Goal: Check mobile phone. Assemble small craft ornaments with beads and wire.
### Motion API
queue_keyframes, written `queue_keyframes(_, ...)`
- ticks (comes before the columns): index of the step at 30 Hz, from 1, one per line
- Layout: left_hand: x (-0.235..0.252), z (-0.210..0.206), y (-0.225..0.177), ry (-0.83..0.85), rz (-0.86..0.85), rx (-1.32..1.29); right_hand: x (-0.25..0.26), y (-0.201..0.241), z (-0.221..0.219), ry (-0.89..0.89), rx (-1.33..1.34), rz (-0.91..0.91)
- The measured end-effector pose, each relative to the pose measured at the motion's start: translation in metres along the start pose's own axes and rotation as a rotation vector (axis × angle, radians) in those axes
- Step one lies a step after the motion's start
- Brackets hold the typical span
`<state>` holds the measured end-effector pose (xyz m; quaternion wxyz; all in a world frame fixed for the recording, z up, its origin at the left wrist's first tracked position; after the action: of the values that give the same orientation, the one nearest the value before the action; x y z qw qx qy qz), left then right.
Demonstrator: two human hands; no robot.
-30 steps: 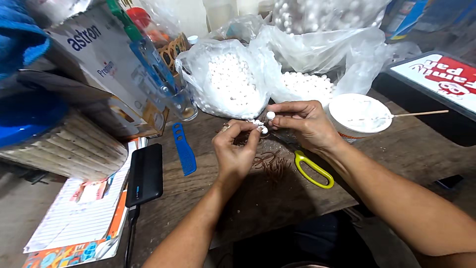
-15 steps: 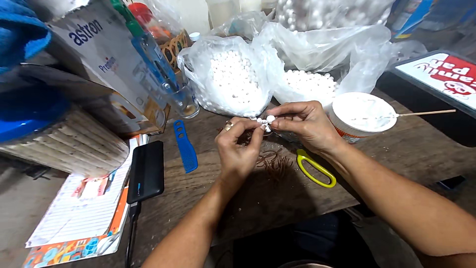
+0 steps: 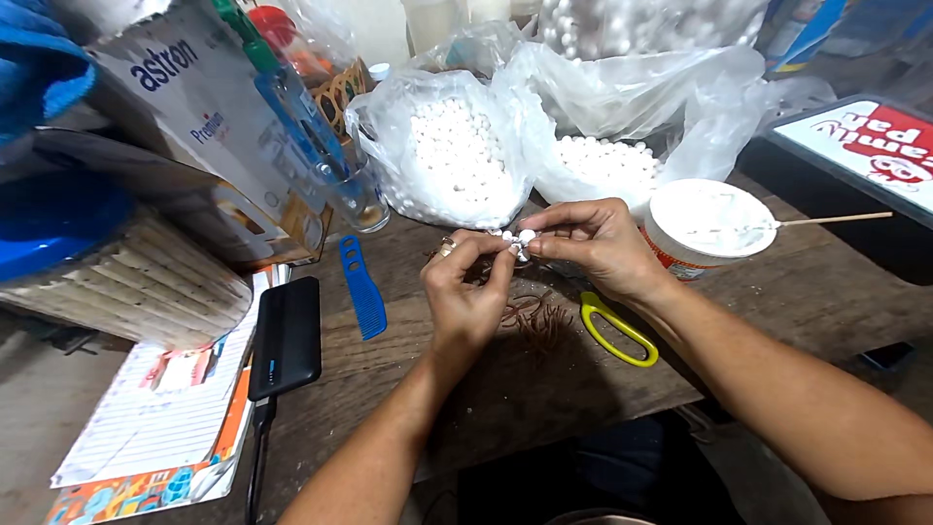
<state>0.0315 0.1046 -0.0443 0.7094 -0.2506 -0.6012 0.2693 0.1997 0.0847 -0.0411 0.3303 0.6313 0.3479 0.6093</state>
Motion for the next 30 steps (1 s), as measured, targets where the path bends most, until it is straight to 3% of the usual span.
queue_keyframes(6,-0.0001,0.0,-0.0005,0.015,-0.022,0.018,-0.0002,0.0001,0.0001,0.005,-0.018,0.018)
queue_keyframes(14,-0.0012,-0.0007,-0.0011,0.058,-0.121,0.127,-0.0015,0.0077,-0.0034,0.07,-0.253,0.178)
queue_keyframes(25,0.0047,0.0014,0.0028,0.135,0.266,-0.037,-0.0003,0.0063,-0.001,0.053,-0.195,0.131)
queue_keyframes(30,0.0067,0.0021,0.0067,0.128,0.3,-0.114,0.0001,0.0058,-0.0027,0.046,-0.204,0.039)
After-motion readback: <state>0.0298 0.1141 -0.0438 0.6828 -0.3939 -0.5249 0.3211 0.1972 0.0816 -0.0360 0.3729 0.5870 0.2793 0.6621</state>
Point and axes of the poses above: each hand's wrist, its own x-axis towards the middle knuckle, its own z-axis out of the back of the hand, y = z × x, the point moved 4 cm from there along x, towards the middle knuckle, and after that the axes turned 7 degrees about z, right-handed, at the moved point
